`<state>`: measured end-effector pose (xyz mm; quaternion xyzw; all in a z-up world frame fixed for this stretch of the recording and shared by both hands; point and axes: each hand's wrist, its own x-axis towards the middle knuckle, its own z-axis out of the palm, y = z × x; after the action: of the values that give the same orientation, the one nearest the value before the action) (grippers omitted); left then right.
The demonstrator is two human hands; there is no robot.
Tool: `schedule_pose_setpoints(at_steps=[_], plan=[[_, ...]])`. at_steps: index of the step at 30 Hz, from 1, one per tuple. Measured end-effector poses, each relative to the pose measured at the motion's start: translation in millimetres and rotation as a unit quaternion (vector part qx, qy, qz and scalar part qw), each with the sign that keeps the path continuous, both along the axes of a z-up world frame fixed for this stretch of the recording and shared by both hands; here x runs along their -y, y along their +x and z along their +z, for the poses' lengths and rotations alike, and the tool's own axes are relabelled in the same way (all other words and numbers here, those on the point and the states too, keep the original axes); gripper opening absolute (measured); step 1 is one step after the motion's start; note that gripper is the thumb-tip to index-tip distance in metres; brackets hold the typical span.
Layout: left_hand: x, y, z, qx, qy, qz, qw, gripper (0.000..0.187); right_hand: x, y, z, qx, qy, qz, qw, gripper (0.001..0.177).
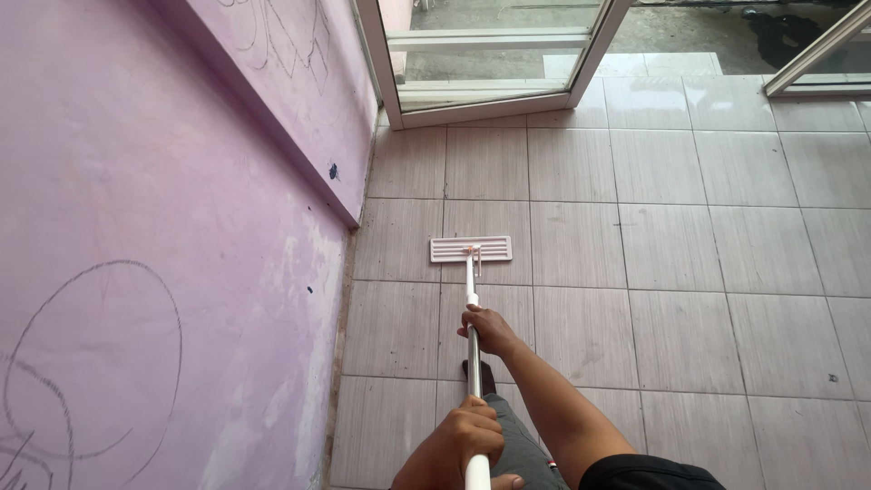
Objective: The person mops a tiled floor using a flat mop, moving the mop head back and forth across the tiles and into the corner near a glass door.
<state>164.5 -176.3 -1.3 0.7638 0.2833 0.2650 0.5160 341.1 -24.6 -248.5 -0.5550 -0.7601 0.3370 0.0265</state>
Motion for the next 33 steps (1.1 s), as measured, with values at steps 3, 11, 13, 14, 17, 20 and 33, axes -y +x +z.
schedule_pose_setpoints(at_steps=[3, 11, 13, 14, 17, 20, 33], plan=[[38, 0, -20, 0.024, 0.013, -0.013, 1.000, 0.054, 36, 0, -1, -0.013, 0.041, 0.003, 0.999, 0.026], [78, 23, -63, 0.060, 0.044, -0.061, 0.995, 0.046, 84, 13, 10, 0.000, -0.002, -0.019, 1.000, 0.023], [69, 25, -57, 0.068, 0.041, -0.055, 0.995, 0.045, 76, 14, 7, -0.009, -0.004, -0.031, 0.999, 0.022], [62, 28, -55, 0.072, 0.035, -0.047, 0.996, 0.044, 70, 16, 6, -0.009, -0.003, -0.034, 0.999, 0.021], [40, 39, -50, 0.077, 0.033, -0.026, 0.996, 0.045, 42, 27, -2, -0.008, 0.006, -0.038, 0.999, 0.019], [11, 58, -49, 0.060, 0.034, -0.002, 0.998, 0.047, 3, 42, -16, 0.016, -0.005, -0.041, 0.999, 0.017], [-146, 119, -2, 0.054, 0.034, 0.041, 0.997, 0.040, -152, 109, -11, 0.015, 0.040, -0.033, 0.999, 0.024]])
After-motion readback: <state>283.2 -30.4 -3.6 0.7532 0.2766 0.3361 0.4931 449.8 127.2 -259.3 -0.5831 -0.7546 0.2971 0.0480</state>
